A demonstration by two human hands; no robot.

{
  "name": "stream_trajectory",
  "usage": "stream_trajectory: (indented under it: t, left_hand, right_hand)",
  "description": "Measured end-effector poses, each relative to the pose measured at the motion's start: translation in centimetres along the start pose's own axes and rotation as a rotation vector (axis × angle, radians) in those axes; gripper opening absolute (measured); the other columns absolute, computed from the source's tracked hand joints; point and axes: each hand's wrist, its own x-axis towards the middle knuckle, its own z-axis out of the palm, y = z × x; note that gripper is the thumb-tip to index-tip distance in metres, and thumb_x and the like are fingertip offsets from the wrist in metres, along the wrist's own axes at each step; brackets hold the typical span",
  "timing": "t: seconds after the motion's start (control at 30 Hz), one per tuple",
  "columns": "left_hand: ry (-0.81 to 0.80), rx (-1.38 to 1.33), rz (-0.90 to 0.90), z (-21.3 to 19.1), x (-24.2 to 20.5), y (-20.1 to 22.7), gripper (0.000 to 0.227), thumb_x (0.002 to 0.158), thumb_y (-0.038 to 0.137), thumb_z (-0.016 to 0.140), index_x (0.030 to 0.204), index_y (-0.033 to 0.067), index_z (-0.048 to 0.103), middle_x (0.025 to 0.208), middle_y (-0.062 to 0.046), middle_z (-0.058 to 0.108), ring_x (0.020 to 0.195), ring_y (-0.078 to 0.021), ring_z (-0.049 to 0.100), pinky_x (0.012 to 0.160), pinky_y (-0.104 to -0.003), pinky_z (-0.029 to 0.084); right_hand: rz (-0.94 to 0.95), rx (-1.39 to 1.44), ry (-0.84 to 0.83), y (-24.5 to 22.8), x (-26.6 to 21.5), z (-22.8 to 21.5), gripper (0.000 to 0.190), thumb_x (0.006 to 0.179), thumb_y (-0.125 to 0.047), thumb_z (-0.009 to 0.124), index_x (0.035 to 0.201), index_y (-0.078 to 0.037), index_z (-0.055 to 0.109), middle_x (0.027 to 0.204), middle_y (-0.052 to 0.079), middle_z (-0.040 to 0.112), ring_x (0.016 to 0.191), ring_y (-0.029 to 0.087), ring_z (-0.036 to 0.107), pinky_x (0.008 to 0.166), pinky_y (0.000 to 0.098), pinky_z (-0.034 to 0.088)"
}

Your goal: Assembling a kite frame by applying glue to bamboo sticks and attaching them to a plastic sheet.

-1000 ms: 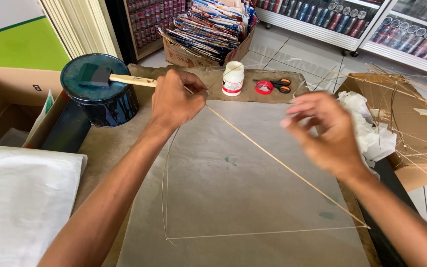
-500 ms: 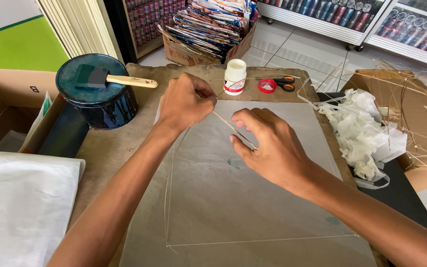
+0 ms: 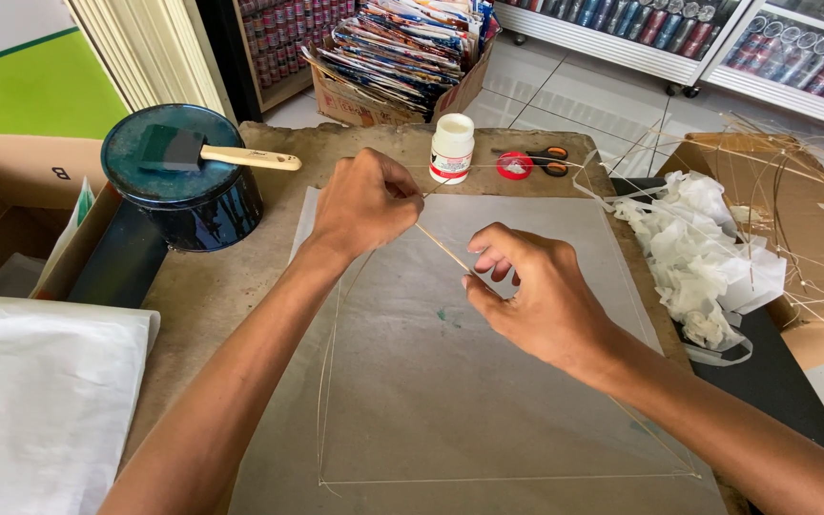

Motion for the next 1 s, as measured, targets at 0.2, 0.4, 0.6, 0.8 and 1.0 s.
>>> stream_trajectory:
  t: [0.2,0.4,0.6,0.8,1.0]
  left_hand:
    - [0.009,0.004,0.007,0.5,0.3,-0.2,0.017,0.066,0.018,0.063,0.069,0.0204,0.079,0.061,-0.002,0.071,0.067,-0.0272,0.071,0.058,-0.035,0.047]
    - [0.004,0.009,0.002,0.5,0.2,-0.3,0.017,0.066,0.017,0.062,0.067,0.0200,0.079,0.060,-0.003,0.070,0.067,-0.0288,0.072,0.060,-0.036,0.048]
    - [-0.022,0.008,-0.010,0.7,-0.1,-0.3,0.019,0.065,0.015,0.059,0.064,0.0217,0.077,0.058,-0.001,0.069,0.065,-0.0267,0.070,0.062,-0.036,0.051]
    - [-0.059,0.044,-0.003,1.0,-0.8,0.3,0.021,0.065,0.013,0.061,0.069,0.0198,0.080,0.064,-0.003,0.072,0.070,-0.0288,0.072,0.067,-0.039,0.053]
    - [-0.162,0.056,0.038,1.4,-1.7,-0.2,0.020,0.075,0.013,0.066,0.086,0.0169,0.082,0.074,-0.002,0.074,0.074,-0.0266,0.071,0.073,-0.042,0.051]
  right_hand:
    - [0.024,0.011,-0.001,0.2,-0.3,0.2,0.019,0.080,-0.008,0.080,0.098,-0.008,0.073,0.073,0.017,0.074,0.067,0.028,0.073,0.057,0.0339,0.056]
    - [0.034,0.023,0.006,-0.2,-0.3,-0.2,0.021,0.079,-0.007,0.080,0.099,-0.007,0.072,0.074,0.018,0.074,0.067,0.030,0.073,0.057,0.0350,0.055]
    - [0.086,0.055,-0.021,-0.5,-0.8,-0.4,0.024,0.077,-0.006,0.079,0.100,-0.007,0.071,0.071,0.016,0.074,0.066,0.028,0.072,0.059,0.0333,0.055]
    - [0.131,0.082,-0.028,-0.2,-1.9,-0.4,0.024,0.078,-0.010,0.080,0.101,-0.009,0.071,0.069,0.012,0.075,0.063,0.022,0.069,0.058,0.0301,0.055]
    - [0.133,0.137,-0.041,0.0,-2.7,-0.2,0.024,0.078,-0.008,0.078,0.100,-0.008,0.070,0.067,0.011,0.075,0.061,0.021,0.069,0.057,0.0289,0.055]
